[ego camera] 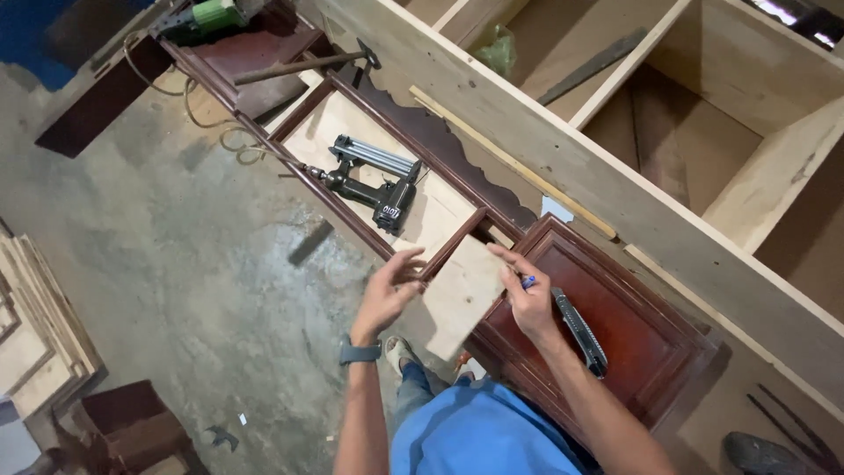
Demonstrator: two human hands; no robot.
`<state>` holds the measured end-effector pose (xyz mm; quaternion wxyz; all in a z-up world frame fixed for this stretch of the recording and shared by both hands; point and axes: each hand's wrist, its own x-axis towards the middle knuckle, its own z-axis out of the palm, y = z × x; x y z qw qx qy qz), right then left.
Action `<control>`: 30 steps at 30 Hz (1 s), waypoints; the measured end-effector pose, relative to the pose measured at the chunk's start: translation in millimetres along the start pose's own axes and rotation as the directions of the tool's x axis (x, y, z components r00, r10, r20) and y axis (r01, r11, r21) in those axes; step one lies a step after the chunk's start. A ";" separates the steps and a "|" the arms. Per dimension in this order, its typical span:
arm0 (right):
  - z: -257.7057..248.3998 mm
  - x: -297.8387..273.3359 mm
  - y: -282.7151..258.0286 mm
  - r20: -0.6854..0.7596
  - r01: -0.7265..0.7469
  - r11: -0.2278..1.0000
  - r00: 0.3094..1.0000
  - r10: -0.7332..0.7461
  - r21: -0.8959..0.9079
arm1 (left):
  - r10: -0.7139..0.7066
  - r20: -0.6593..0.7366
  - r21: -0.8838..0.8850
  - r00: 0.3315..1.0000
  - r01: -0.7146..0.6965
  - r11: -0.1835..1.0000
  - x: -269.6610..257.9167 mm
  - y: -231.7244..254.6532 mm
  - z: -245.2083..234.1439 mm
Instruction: Sanding, marking, and fitting wooden components for furniture assembly
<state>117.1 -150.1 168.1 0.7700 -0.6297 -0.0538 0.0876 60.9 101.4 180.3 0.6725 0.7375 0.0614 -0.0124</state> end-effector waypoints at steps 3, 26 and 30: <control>-1.1 -1.1 -13.4 0.113 0.043 0.997 0.993 -0.036 -0.058 | 0.076 0.157 0.012 0.985 -0.079 0.997 10.2 14.3 15.8; -1.2 -1.9 -34.6 0.201 0.013 1.000 0.980 -0.010 -0.015 | 0.143 0.095 -0.511 0.985 -0.075 0.856 3.6 -26.3 45.7; 6.9 -9.0 -59.5 0.325 -0.075 0.995 0.941 0.093 -0.065 | 0.129 -0.015 -0.479 0.992 -0.121 0.869 -0.7 -5.0 41.5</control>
